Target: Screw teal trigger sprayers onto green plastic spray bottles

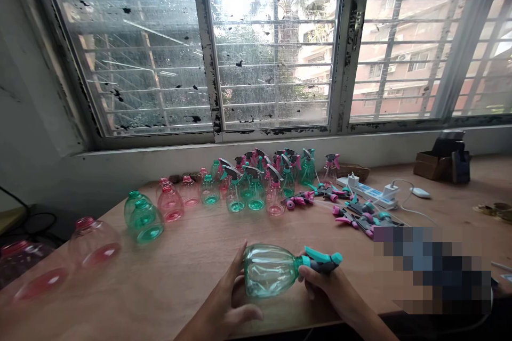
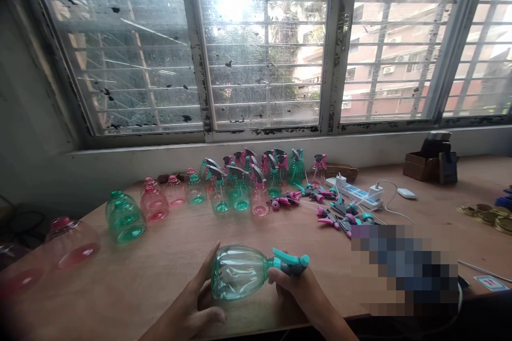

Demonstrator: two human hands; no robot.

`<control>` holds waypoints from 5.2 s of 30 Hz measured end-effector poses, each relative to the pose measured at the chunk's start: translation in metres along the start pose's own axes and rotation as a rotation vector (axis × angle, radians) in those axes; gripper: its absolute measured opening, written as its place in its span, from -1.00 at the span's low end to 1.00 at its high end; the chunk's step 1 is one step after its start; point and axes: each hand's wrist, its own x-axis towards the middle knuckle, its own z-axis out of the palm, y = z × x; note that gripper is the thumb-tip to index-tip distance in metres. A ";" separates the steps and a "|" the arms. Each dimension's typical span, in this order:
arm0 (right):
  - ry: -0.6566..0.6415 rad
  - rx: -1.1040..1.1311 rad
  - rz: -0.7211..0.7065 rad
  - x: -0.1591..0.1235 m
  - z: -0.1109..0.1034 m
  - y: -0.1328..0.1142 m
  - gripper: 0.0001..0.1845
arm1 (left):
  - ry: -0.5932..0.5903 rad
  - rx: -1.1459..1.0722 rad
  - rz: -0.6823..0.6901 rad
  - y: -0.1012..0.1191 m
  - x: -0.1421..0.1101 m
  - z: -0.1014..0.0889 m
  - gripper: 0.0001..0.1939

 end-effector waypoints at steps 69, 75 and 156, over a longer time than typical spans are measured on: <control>-0.032 -0.037 0.012 0.001 -0.001 0.000 -0.53 | 0.001 0.031 0.024 0.002 0.000 0.000 0.02; -0.035 -0.047 0.023 0.000 0.000 -0.002 -0.52 | -0.001 -0.013 -0.001 -0.002 0.001 0.002 0.14; -0.050 -0.021 -0.014 0.002 -0.002 0.002 -0.61 | -0.049 -0.057 -0.019 0.012 0.000 0.002 -0.01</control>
